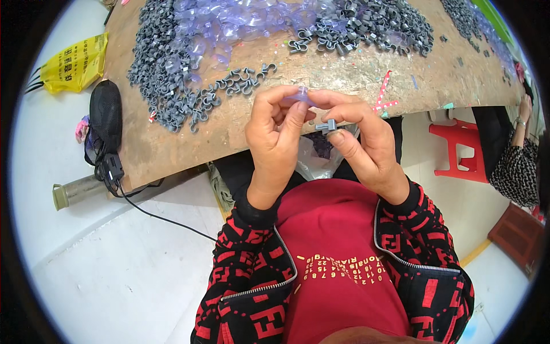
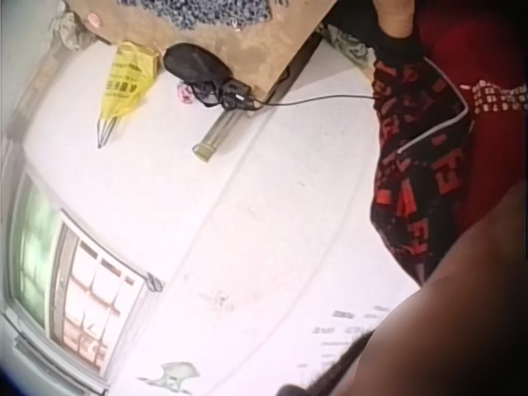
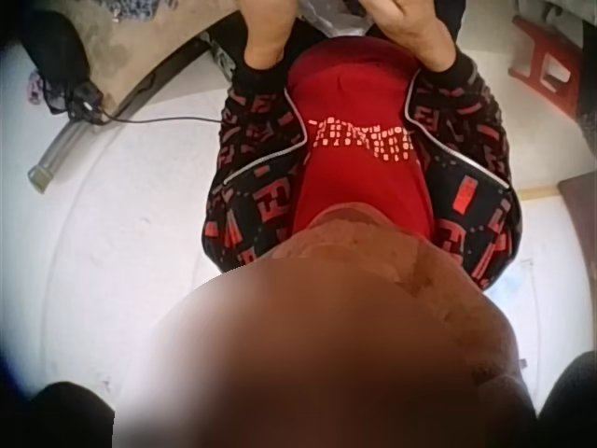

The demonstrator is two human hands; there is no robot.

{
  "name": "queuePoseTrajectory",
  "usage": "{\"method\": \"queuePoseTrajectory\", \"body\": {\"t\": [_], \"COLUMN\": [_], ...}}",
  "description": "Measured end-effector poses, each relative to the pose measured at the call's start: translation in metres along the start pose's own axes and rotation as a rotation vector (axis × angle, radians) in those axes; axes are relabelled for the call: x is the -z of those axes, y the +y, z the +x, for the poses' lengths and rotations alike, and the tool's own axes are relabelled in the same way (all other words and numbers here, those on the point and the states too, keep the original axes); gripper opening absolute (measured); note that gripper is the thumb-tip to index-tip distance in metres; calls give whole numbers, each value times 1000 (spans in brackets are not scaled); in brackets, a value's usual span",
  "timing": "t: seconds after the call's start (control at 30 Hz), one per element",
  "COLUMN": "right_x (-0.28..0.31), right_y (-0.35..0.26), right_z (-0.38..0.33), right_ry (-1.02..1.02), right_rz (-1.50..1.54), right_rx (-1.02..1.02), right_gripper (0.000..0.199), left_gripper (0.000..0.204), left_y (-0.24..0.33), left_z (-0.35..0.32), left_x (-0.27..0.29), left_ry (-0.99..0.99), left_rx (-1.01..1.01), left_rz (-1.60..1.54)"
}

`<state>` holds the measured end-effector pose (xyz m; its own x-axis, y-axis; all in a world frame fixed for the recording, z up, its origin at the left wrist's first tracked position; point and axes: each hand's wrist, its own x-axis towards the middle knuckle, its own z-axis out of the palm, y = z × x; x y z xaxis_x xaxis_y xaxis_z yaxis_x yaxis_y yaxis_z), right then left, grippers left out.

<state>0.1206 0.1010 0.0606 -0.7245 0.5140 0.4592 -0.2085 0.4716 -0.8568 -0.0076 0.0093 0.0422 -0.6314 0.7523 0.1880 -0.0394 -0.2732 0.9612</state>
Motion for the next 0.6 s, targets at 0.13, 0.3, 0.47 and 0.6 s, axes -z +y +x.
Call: {"method": "queuePoseTrajectory", "body": {"t": [0.13, 0.3, 0.47, 0.6], "right_x": [4, 6, 4, 7], "right_y": [-1, -7, -4, -3], "right_z": [2, 2, 0, 6], "right_ry": [-24, -97, -49, -74], "right_rz": [-88, -139, -46, -185], "right_rx": [51, 24, -43, 100], "right_gripper": [19, 15, 17, 17], "left_gripper": [19, 17, 17, 17], "left_y": [-3, -5, 1, -6], "left_z": [-2, -2, -2, -2], "left_x": [3, 4, 0, 4], "left_ry": [32, 62, 44, 59], "left_rx": [-81, -86, -55, 192], "left_rz": [165, 123, 215, -158]}}
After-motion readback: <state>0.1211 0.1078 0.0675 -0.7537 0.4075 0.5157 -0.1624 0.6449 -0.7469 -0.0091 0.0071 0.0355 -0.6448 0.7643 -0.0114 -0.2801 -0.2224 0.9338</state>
